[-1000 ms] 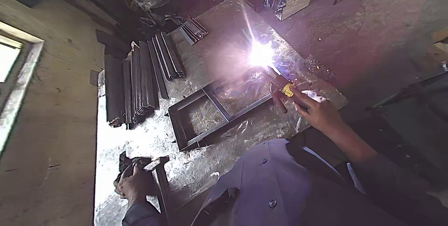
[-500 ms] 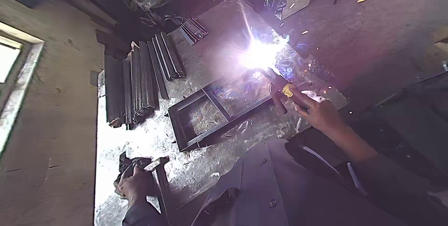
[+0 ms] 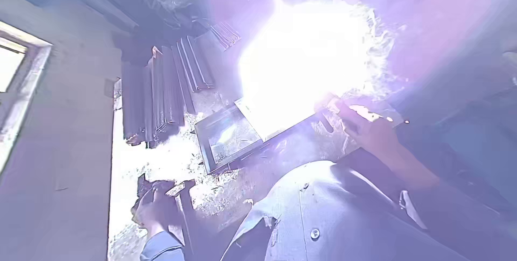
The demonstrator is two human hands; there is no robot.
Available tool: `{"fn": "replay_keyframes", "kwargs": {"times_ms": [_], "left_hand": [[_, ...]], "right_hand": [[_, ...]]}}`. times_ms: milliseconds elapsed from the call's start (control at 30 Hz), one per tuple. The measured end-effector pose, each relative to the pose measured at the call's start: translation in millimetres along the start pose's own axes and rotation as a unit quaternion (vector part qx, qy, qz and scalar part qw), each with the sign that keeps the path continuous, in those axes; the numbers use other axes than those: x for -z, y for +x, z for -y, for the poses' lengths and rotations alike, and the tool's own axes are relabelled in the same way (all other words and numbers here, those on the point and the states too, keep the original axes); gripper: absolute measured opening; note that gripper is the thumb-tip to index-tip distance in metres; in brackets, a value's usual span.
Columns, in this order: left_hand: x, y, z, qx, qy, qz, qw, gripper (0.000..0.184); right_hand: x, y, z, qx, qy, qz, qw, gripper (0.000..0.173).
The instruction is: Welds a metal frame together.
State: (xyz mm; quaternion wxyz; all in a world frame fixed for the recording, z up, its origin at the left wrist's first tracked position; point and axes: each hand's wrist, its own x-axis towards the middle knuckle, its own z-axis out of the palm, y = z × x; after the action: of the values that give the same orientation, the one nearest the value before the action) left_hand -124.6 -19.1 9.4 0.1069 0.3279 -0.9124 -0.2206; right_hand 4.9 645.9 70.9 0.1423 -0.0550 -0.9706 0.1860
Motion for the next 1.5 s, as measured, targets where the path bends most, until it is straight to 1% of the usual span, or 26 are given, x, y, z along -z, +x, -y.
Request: {"fn": "replay_keyframes", "kwargs": {"times_ms": [67,167,400,533,667,867,1067,1200,1267,1300,1500], "left_hand": [[2.5,-0.6,0.0,-0.004,0.023,-0.004,1.0,0.046],[0.6,-0.2,0.0,-0.005,0.042,-0.006,0.999,0.044],[-0.1,0.2,-0.5,0.004,0.041,-0.011,0.999,0.043],[1.1,-2.2,-3.2,0.006,0.035,-0.007,0.999,0.046],[-1.5,4.1,4.0,0.005,0.04,-0.011,0.999,0.049],[-3.7,7.1,8.3,0.002,0.031,-0.013,0.999,0.046],[-4.7,8.9,9.9,0.007,0.048,-0.013,0.999,0.052],[-9.2,13.3,14.6,-0.002,0.025,-0.045,0.999,0.049],[-3.6,4.9,5.0,0.009,0.022,-0.021,0.999,0.047],[-1.9,3.0,2.7,0.012,0.026,-0.012,1.0,0.047],[-1.9,2.4,2.3,0.012,0.03,-0.012,0.999,0.048]], "right_hand": [[9.0,-2.3,4.6,0.038,0.0,-0.035,0.999,0.048],[20.9,-0.7,8.5,0.064,-0.023,-0.05,0.996,0.047],[17.9,9.2,5.3,0.034,-0.039,-0.011,0.999,0.048],[15.0,12.4,3.2,0.038,-0.036,-0.009,0.999,0.049],[10.4,14.8,-1.2,0.035,-0.028,-0.001,0.999,0.049],[7.9,13.8,-7.0,0.03,-0.037,-0.007,0.999,0.05],[8.5,13.4,-7.9,0.029,-0.028,-0.008,0.999,0.051],[8.9,13.4,-6.7,0.017,-0.036,-0.004,0.999,0.053],[11.1,14.8,-5.6,0.004,-0.032,0.017,0.999,0.057],[9.8,15.4,-6.5,0.007,-0.029,0.012,0.999,0.056],[4.9,17.4,-9.2,0.007,-0.022,0.009,1.0,0.054]]}}
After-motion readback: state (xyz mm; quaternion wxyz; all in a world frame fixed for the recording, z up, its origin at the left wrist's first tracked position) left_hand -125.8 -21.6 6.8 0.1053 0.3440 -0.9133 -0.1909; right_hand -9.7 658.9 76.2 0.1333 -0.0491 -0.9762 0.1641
